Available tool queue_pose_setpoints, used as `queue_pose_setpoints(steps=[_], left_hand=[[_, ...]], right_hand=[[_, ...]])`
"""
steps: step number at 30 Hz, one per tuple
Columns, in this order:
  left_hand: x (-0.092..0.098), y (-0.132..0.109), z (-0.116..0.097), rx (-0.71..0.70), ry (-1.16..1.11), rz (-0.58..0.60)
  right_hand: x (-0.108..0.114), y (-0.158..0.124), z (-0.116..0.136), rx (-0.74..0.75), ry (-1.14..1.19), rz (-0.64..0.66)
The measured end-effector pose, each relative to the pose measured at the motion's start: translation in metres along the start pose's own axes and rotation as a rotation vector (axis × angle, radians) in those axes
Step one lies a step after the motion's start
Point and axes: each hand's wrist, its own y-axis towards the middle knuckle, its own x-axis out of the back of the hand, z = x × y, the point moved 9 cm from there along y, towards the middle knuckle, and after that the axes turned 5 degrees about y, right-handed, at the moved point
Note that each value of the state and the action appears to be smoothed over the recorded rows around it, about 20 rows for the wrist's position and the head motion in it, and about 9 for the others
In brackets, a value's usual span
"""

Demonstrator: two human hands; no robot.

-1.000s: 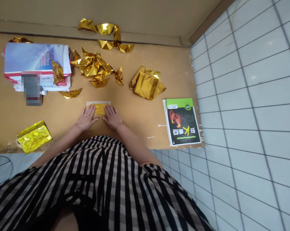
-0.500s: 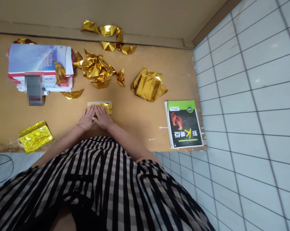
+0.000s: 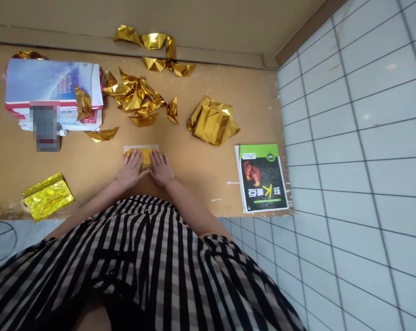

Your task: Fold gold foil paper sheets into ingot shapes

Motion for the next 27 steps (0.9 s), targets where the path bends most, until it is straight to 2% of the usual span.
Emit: queue_pose_setpoints(steps=[3,6,19,27], left_hand=[[-0.003,0.006,-0.018,-0.089,-0.011,0.047],[-0.006,0.008,-0.019,-0.111,-0.005,0.072],[-0.004,-0.020,0.035,0.029,-0.012,0.004],[0.000,-0.021,0.047,0.078,-0.047,-0.085]], right_hand=[[0.001,0.001,0.002,-0.005,0.006,0.004],[0.002,0.001,0.001,-0.024,-0.003,0.024],[0.007,0.001,0.003,-0.035,-0.006,0.016],[0.015,0.002,0.004,-0.055,-0.005,0.025]])
